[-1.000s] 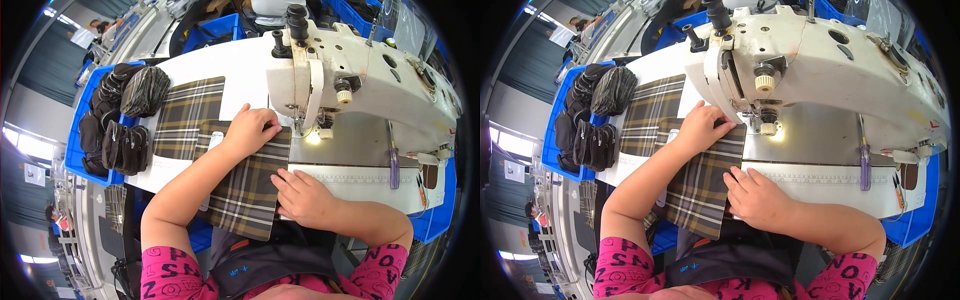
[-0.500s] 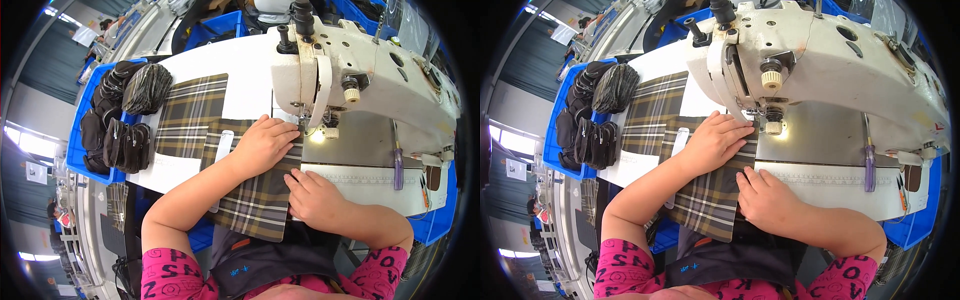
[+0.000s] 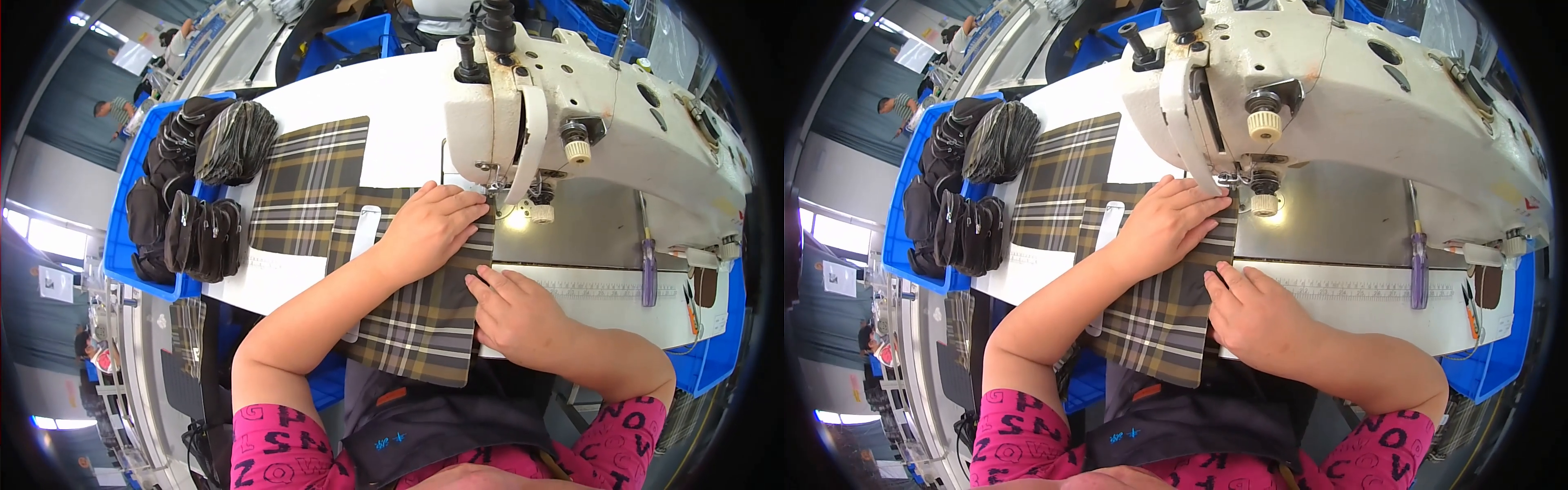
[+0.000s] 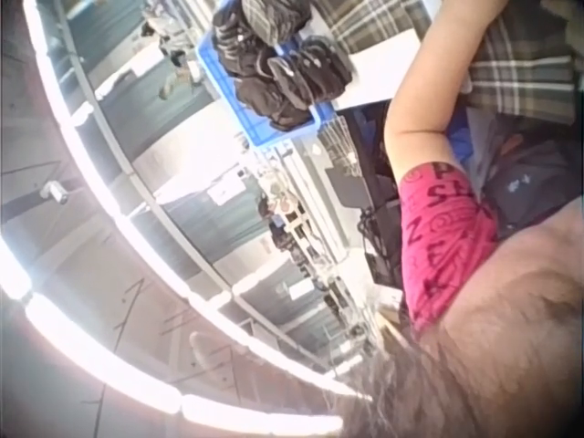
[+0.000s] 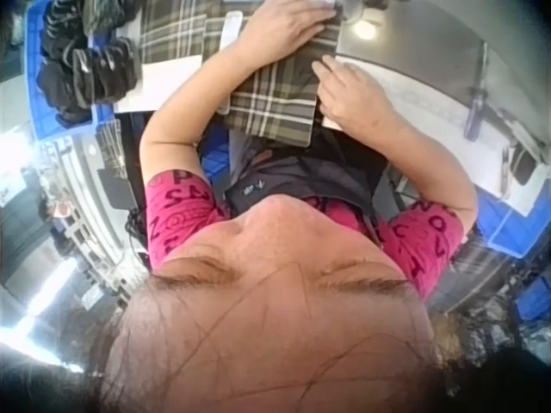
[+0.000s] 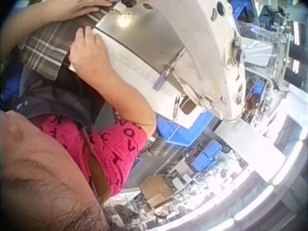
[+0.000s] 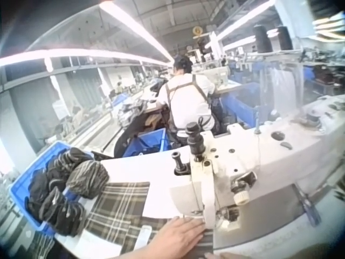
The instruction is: Sewing together fabric panels and strips using an industrial sewing machine.
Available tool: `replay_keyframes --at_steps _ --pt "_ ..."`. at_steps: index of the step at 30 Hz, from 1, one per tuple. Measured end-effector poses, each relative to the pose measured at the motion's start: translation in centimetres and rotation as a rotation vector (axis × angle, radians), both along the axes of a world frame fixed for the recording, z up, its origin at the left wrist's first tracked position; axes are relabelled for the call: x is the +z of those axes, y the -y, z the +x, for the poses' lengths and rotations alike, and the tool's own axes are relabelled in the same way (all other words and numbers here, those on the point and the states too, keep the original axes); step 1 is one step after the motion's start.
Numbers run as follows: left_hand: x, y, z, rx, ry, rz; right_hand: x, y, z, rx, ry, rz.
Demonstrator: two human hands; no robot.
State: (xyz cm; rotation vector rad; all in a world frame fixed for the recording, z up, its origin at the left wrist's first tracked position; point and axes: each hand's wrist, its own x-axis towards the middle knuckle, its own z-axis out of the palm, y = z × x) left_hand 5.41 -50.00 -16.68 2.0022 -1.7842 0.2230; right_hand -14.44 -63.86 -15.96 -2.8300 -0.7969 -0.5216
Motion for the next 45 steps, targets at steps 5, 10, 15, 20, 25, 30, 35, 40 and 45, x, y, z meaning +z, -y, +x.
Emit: replay_keyframes --at_steps 5,10,15,20,25,30,35,40,45 --pt "-0.1 0.1 -0.3 -0.005 -0.012 -0.005 0.0 0.1 -0.1 -0.011 -0.007 0.003" --pt "-0.1 0.0 -0.4 0.009 0.014 0.001 0.0 -0.1 -0.2 -0.017 0.007 -0.002" --pt "-0.5 -0.3 -0.3 0.022 -0.007 -0.005 0.1 0.0 -0.1 -0.013 0.008 -0.037" --pt "1.0 -1.7 -2.2 0.036 -0.118 0.051 0.7 -0.4 -1.0 0.039 0.057 -0.121" --pt "1.3 -4.3 -4.8 0.015 -0.156 0.066 0.5 -1.0 -1.9 0.074 0.109 -0.183" --pt "1.4 -5.0 -6.2 -0.029 -0.174 0.054 0.0 -1.1 -1.8 0.058 0.17 -0.151" --pt "1.1 -5.4 -6.5 -0.063 -0.201 0.077 0.0 -1.0 -1.8 0.079 0.162 -0.154" --pt "0.7 -6.2 -7.2 -0.058 -0.228 0.088 0.5 -1.0 -1.8 0.104 0.14 -0.14" --pt "0.8 -5.9 -7.2 -0.043 -0.242 0.131 0.6 -0.7 -2.0 0.097 0.072 -0.121"
